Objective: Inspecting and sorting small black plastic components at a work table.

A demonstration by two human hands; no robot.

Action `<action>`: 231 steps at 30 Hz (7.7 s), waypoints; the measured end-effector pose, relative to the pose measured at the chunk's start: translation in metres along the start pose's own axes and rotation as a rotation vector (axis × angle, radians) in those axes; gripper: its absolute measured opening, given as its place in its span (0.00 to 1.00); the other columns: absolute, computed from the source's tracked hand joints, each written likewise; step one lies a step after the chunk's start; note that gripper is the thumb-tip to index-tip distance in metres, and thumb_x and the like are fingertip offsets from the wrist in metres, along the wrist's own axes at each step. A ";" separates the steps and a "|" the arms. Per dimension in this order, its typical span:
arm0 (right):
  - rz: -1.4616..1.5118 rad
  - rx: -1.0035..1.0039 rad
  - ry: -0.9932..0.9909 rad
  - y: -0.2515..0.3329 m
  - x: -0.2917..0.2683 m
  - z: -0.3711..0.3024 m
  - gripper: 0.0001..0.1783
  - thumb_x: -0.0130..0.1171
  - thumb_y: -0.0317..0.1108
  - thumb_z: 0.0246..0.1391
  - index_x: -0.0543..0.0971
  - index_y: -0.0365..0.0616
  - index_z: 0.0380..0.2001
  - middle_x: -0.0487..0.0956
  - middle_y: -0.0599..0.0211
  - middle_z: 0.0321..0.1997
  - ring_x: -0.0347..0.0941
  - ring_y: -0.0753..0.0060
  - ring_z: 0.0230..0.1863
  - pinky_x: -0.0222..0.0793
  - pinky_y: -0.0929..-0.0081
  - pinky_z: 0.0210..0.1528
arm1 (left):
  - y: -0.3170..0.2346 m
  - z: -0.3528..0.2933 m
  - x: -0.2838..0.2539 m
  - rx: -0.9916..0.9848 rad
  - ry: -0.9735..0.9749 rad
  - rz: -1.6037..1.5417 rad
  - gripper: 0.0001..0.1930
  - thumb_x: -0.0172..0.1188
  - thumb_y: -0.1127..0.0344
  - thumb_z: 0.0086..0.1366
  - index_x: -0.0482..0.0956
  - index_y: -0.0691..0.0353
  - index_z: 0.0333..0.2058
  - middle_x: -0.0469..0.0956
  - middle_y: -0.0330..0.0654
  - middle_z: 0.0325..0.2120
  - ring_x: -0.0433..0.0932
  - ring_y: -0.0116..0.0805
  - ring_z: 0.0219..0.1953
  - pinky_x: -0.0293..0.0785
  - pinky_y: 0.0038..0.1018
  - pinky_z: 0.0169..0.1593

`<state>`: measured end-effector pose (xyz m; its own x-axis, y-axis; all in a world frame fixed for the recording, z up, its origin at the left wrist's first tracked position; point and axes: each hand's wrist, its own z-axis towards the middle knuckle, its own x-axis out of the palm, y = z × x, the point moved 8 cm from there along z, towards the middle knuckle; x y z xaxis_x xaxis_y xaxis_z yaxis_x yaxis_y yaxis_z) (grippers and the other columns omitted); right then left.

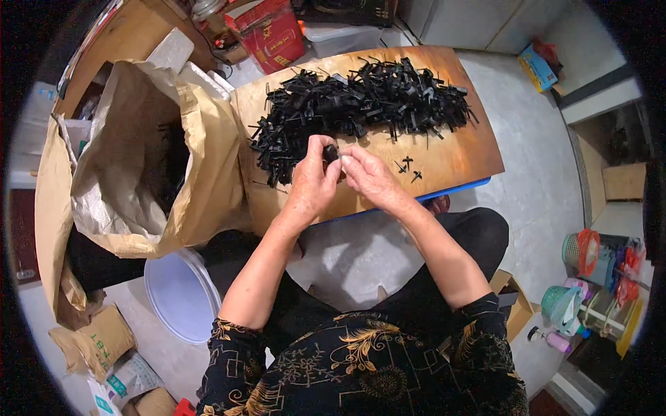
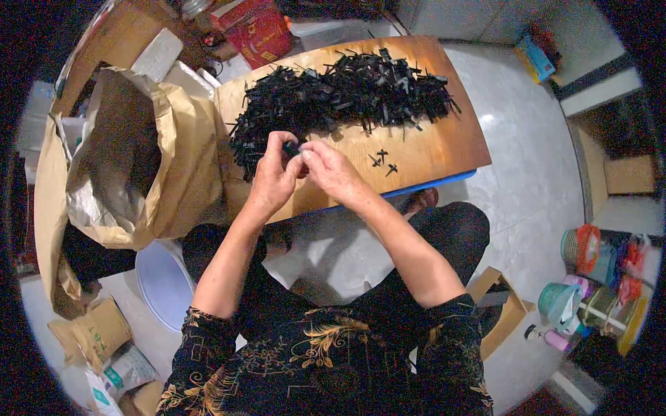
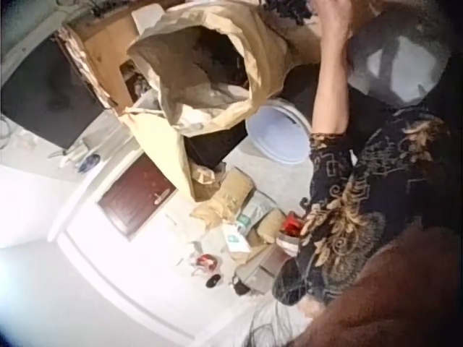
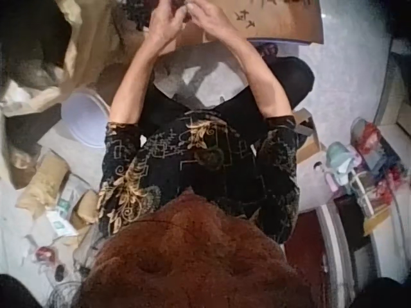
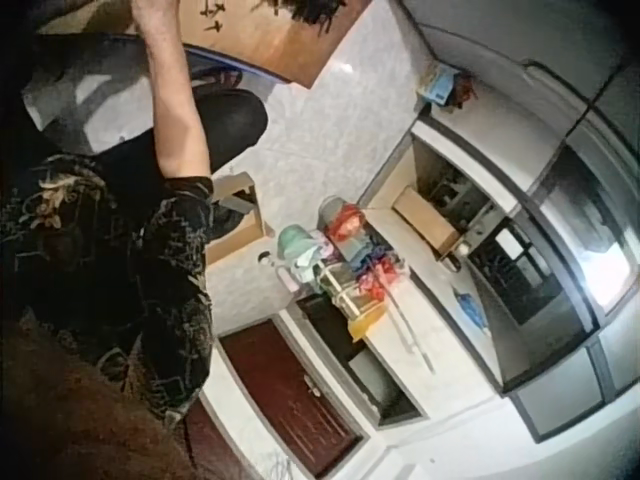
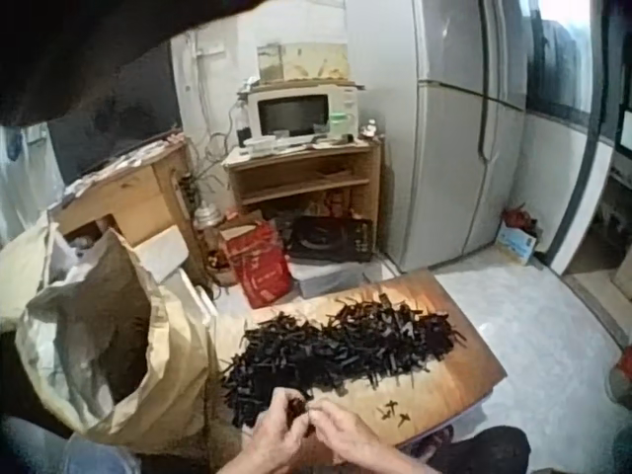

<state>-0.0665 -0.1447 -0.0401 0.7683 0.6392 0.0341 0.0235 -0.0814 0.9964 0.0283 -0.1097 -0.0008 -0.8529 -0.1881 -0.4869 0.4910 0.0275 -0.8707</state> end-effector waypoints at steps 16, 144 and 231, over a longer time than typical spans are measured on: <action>-1.266 -0.352 -0.176 0.057 -0.025 0.055 0.14 0.57 0.40 0.48 0.70 0.44 0.34 0.76 0.54 0.22 0.75 0.51 0.27 0.69 0.60 0.26 | 0.033 -0.004 0.001 -0.540 -0.128 -1.001 0.09 0.47 0.59 0.65 0.65 0.56 0.29 0.70 0.35 0.20 0.75 0.26 0.21 0.70 0.18 0.22; -0.267 -0.105 0.045 0.011 -0.001 -0.010 0.10 0.43 0.37 0.61 0.69 0.43 0.33 0.62 0.78 0.18 0.58 0.86 0.21 0.57 0.83 0.22 | 0.003 -0.012 0.010 -0.091 0.101 -0.095 0.13 0.55 0.73 0.58 0.62 0.60 0.40 0.69 0.37 0.17 0.70 0.22 0.17 0.67 0.20 0.21; -0.192 -0.003 0.102 -0.010 -0.013 -0.017 0.15 0.40 0.42 0.62 0.69 0.44 0.28 0.62 0.79 0.16 0.56 0.86 0.18 0.53 0.84 0.20 | 0.015 -0.012 0.031 -0.247 0.141 -0.318 0.16 0.54 0.75 0.54 0.60 0.60 0.40 0.70 0.41 0.27 0.71 0.24 0.19 0.67 0.21 0.22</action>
<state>-0.0878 -0.1397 -0.0493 0.6811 0.7169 -0.1488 0.1609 0.0517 0.9856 0.0072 -0.1037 -0.0293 -0.9793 -0.0892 -0.1815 0.1573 0.2275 -0.9610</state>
